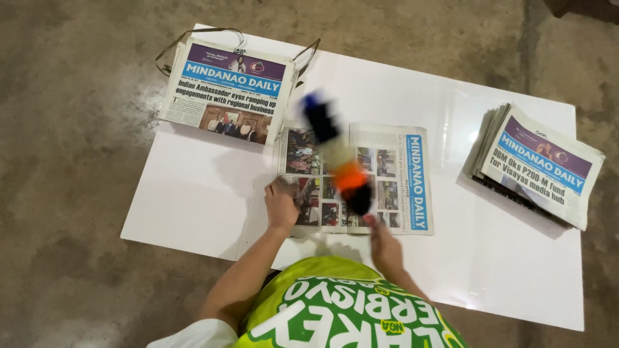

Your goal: Dusting and flipping through a stack of newspapers on a white workspace.

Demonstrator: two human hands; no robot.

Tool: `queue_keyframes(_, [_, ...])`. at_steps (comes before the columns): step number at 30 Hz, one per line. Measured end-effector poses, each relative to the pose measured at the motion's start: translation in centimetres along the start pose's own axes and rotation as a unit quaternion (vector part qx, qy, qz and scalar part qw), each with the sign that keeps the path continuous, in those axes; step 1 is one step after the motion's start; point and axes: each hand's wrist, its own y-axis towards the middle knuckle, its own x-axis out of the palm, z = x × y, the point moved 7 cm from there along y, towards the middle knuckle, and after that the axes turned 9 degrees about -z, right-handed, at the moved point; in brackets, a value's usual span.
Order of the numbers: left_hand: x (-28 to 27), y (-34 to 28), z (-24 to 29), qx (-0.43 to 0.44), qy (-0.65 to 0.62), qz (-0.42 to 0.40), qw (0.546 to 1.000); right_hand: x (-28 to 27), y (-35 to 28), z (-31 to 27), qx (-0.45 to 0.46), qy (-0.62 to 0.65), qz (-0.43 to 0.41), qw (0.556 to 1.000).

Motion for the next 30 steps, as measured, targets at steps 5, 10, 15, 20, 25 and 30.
queue_keyframes(5, [2.2, 1.2, -1.9, -0.018, -0.022, 0.020, 0.999, 3.0, -1.8, 5.1, -0.144, -0.230, 0.005, 0.962])
queue_keyframes(10, [2.0, 1.1, -1.9, -0.012, 0.021, 0.045, 0.999, -1.7, -1.7, 16.4, 0.052, -0.329, 0.057, 0.941])
queue_keyframes(15, [0.8, 3.1, -1.9, -0.043, -0.049, 0.028, 0.997, -5.7, -2.2, 20.8, 0.160, -0.271, 0.196, 0.929])
queue_keyframes(20, [-0.1, 3.9, -3.0, -0.038, -0.087, 0.049, 0.994, 1.8, -0.4, 15.3, 0.027, -0.252, 0.095, 0.963])
queue_keyframes(25, [-0.7, 4.2, -2.9, 0.000, -0.014, 0.063, 0.998, 5.0, 0.3, 6.4, -0.130, -0.275, 0.013, 0.953])
queue_keyframes(30, [-0.6, 5.0, -3.1, -0.056, -0.070, 0.002, 0.996, 0.2, 3.2, 12.2, 0.093, -0.176, 0.021, 0.980])
